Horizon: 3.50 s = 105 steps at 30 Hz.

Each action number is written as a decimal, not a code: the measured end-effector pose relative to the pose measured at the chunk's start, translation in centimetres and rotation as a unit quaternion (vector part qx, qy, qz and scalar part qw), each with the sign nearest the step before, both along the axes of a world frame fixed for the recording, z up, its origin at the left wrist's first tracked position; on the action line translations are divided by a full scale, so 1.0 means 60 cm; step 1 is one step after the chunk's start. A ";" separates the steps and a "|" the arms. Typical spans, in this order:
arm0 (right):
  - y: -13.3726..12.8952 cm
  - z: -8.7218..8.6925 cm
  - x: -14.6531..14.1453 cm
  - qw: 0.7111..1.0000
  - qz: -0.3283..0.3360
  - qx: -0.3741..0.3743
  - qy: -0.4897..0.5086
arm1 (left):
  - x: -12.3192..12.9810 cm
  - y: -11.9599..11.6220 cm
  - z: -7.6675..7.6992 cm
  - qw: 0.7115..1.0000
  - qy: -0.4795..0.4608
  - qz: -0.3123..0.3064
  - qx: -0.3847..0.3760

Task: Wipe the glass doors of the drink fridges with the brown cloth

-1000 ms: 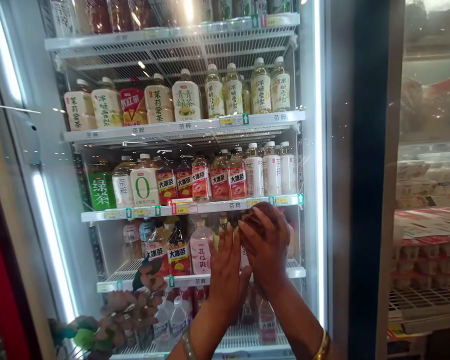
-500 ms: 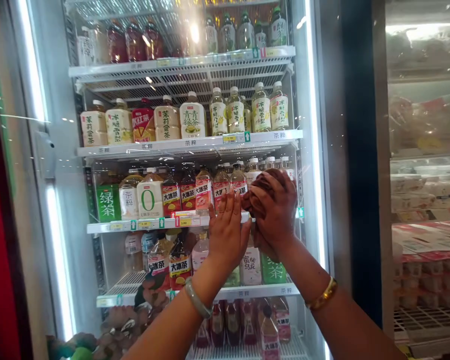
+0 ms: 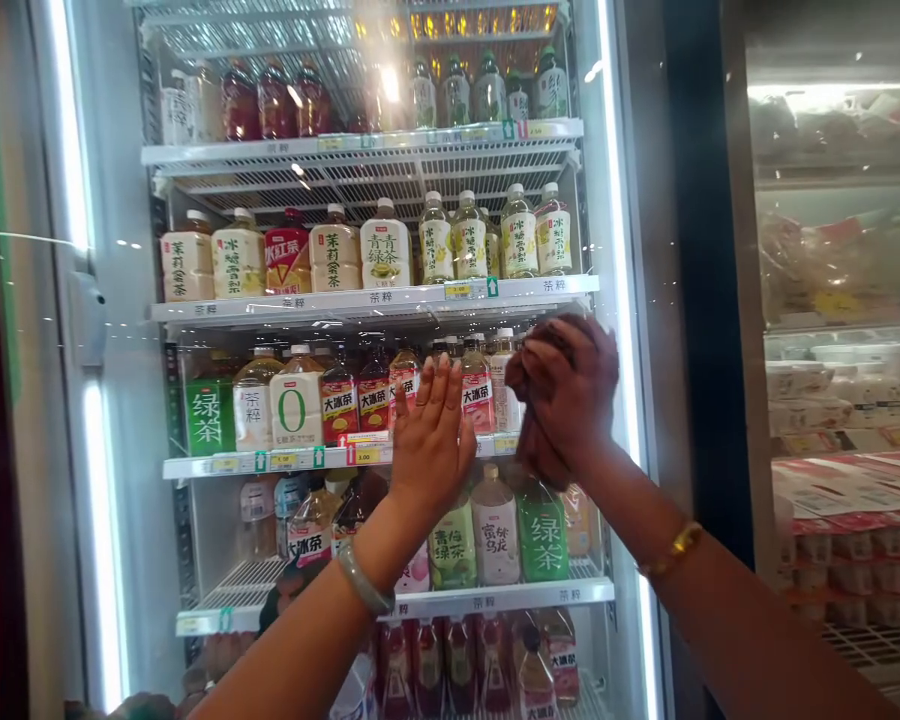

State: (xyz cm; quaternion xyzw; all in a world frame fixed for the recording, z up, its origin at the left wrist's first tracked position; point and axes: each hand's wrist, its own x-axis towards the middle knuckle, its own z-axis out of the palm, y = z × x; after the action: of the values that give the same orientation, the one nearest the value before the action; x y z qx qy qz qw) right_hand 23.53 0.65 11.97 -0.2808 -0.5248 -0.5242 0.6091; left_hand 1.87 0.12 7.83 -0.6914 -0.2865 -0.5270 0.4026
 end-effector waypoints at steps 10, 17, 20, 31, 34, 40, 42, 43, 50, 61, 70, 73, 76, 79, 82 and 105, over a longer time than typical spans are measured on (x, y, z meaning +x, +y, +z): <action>-0.022 -0.067 -0.062 0.990 -0.019 -0.024 -0.140 | -0.039 0.011 0.040 1.000 -0.005 0.004 -0.002; -0.013 -0.009 -0.004 0.994 -0.055 -0.017 -0.095 | -0.054 0.016 0.043 0.999 0.002 0.049 -0.020; 0.008 0.066 -0.054 1.000 -0.026 -0.009 -0.005 | -0.053 0.018 0.040 0.997 -0.008 0.070 -0.019; -0.026 -0.055 -0.069 0.971 -0.017 -0.011 -0.240 | -0.050 0.024 0.030 0.996 -0.051 0.072 -0.001; -0.022 -0.021 -0.045 0.976 -0.047 -0.010 -0.211 | -0.048 0.028 0.026 0.996 -0.056 0.074 0.005; 0.014 0.078 -0.145 1.000 -0.010 -0.006 -0.002 | -0.048 0.031 0.026 0.996 -0.055 0.070 0.006; 0.015 0.064 -0.171 1.000 -0.008 -0.008 -0.028 | -0.049 0.031 0.026 0.996 -0.056 0.067 0.008; 0.012 0.047 -0.175 0.999 -0.011 -0.007 -0.048 | -0.049 0.031 0.026 0.996 -0.057 0.067 0.009; -0.016 -0.025 -0.081 0.972 -0.097 0.008 -0.213 | -0.048 0.025 0.025 0.996 -0.048 0.073 -0.005; 0.026 0.099 -0.130 0.995 -0.065 -0.020 -0.066 | -0.050 0.025 0.023 0.997 -0.043 0.068 -0.014; -0.036 -0.058 -0.059 0.956 -0.063 -0.128 -0.255 | -0.051 0.021 0.025 0.998 -0.039 0.055 -0.017; -0.045 -0.067 -0.031 0.933 -0.063 -0.176 -0.308 | -0.049 0.020 0.025 0.997 -0.046 0.058 -0.015; -0.039 -0.045 -0.025 0.929 -0.073 -0.179 -0.317 | -0.048 0.018 0.024 0.996 -0.048 0.070 -0.013; -0.020 0.007 -0.033 0.947 -0.070 -0.130 -0.284 | -0.050 0.017 0.024 0.996 -0.040 0.073 -0.013; -0.001 0.059 -0.030 0.972 -0.075 -0.084 -0.204 | -0.053 0.018 0.024 0.997 -0.035 0.069 -0.014; 0.000 -0.023 -0.020 0.992 -0.107 -0.040 -0.047 | -0.051 0.016 0.021 0.997 -0.044 0.053 -0.031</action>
State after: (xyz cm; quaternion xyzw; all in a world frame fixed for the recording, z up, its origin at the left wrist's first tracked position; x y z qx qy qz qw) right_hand 22.33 0.66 10.61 -0.3349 -0.5402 -0.5775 0.5124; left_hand -1.21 1.11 9.11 -0.6639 -0.3562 -0.5255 0.3953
